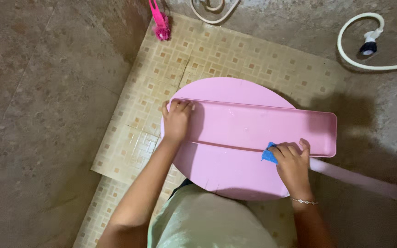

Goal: The person cleans a pink child-sized toilet using a blue sponge and a white brush. They wipe the seat, lid, and tank, then scrub the seat with the brush and rinse it with a handheld sprayer.

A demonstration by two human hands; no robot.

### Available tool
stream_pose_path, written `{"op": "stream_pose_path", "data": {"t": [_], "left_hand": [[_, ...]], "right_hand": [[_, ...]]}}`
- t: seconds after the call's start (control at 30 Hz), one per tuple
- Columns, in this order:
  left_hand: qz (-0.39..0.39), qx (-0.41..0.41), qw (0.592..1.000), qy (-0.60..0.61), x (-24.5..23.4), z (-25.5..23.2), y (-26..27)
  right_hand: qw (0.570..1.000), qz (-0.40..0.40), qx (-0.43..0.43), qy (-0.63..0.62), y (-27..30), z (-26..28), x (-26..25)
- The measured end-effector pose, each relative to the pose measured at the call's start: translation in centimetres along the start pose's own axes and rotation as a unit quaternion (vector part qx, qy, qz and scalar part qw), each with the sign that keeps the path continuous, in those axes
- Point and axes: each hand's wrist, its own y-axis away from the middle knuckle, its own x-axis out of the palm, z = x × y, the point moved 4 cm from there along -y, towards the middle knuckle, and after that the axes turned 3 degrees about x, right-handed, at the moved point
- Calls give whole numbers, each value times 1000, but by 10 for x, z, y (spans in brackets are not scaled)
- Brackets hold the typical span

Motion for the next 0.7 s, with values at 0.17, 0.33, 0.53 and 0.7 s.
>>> {"op": "stream_pose_path", "data": {"t": [0.17,0.33,0.53,0.7], "left_hand": [[53,19,997,-46,25,22,-6],[78,52,992,-82,20,22,-2],[30,15,998,53,-18,0,-19],[-17,15,991,128,-42,-26,-60]], "right_hand": [[1000,-27,13,-8,2,-1,-2],[999,-16,28,-15,7,2,1],[998,5,42,-42,13,-2,4],[998,26,49,-12,27,-3,8]]}}
